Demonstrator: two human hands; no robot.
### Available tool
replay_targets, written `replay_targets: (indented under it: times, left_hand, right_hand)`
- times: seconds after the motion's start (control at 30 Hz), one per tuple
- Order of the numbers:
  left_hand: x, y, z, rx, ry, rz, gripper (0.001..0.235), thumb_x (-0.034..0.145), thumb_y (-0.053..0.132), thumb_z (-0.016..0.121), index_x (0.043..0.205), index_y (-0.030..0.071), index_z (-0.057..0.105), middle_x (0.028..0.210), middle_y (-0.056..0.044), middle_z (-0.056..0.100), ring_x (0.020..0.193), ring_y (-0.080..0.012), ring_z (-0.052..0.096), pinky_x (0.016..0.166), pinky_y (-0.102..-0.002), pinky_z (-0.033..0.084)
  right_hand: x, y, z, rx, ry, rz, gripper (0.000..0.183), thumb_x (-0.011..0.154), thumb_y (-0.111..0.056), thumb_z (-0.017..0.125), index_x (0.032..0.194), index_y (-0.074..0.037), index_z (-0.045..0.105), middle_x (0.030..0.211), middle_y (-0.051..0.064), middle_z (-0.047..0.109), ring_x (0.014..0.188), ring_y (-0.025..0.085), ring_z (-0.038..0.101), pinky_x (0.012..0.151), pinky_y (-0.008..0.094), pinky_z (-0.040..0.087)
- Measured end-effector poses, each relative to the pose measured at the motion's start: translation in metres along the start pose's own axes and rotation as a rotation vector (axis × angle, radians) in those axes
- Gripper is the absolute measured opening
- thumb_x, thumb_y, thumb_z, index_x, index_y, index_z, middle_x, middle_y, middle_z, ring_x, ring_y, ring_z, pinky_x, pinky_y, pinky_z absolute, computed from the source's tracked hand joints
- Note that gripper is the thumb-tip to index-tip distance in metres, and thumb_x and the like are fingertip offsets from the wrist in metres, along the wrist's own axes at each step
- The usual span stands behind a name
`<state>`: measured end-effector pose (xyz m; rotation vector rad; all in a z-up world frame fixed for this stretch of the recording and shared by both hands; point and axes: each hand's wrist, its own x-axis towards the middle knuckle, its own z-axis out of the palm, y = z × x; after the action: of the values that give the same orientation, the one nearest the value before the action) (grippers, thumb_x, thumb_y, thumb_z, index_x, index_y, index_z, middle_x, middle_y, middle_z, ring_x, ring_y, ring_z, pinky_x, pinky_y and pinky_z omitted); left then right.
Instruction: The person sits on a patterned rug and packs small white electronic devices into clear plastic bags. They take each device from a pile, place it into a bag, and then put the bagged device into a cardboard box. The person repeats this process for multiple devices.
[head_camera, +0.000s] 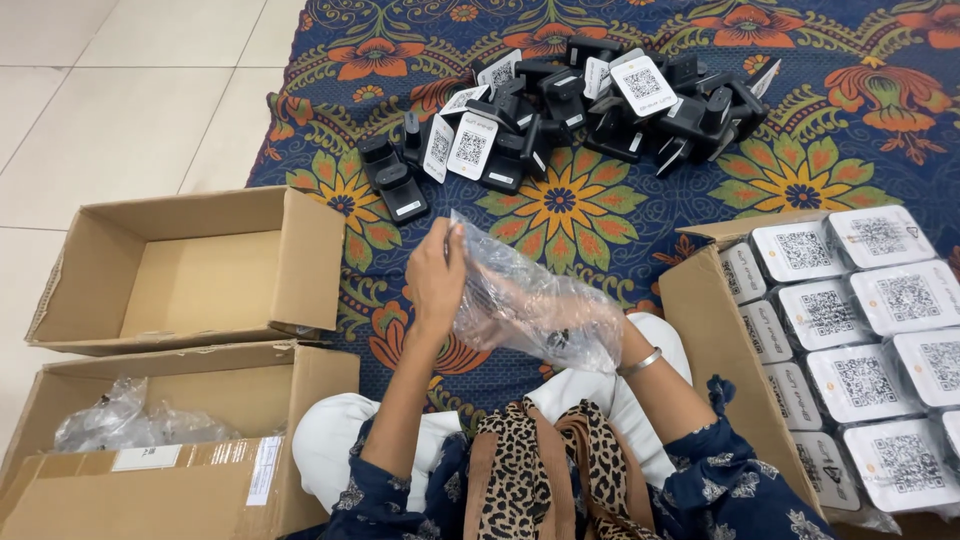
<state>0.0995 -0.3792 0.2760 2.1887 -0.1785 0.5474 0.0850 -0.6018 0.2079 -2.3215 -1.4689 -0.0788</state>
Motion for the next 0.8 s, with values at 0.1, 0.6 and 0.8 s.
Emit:
replay_targets:
  times: [0.1, 0.6, 0.8]
  left_hand:
    - [-0.003, -0.002, -0.013, 0.168, 0.057, 0.033, 0.023, 0.108, 0.027, 0.051, 0.103, 0.006, 0.059, 0.078, -0.019, 0.069, 0.073, -0.0434, 0.067, 0.061, -0.053, 0.048]
    - [-0.009, -0.027, -0.051, 0.418, 0.268, 0.183, 0.061, 0.100, 0.043, 0.064, 0.134, -0.004, 0.046, 0.131, -0.026, 0.054, 0.118, -0.0461, 0.058, 0.097, -0.052, 0.048]
    - [-0.044, 0.006, -0.014, 0.194, -0.055, 0.024, 0.067, 0.082, 0.041, 0.080, 0.125, 0.000, 0.048, 0.119, -0.021, 0.057, 0.105, -0.0433, 0.062, 0.082, -0.048, 0.052]
  right_hand:
    - [0.006, -0.045, -0.067, 1.778, -0.042, -0.054, 0.106, 0.101, -0.046, 0.064, 0.167, -0.025, -0.016, 0.165, 0.023, 0.037, 0.137, 0.032, 0.060, 0.124, 0.044, 0.041]
    - [0.015, -0.014, -0.025, 1.323, 0.108, 0.418, 0.103, 0.098, -0.038, 0.049, 0.155, -0.027, -0.036, 0.142, 0.023, 0.061, 0.079, 0.026, 0.080, 0.068, 0.034, 0.069]
    - [0.058, 0.001, 0.056, 1.334, 0.163, 0.609, 0.116, 0.093, -0.007, 0.061, 0.161, -0.035, -0.028, 0.121, 0.036, 0.062, 0.077, 0.027, 0.074, 0.063, 0.039, 0.064]
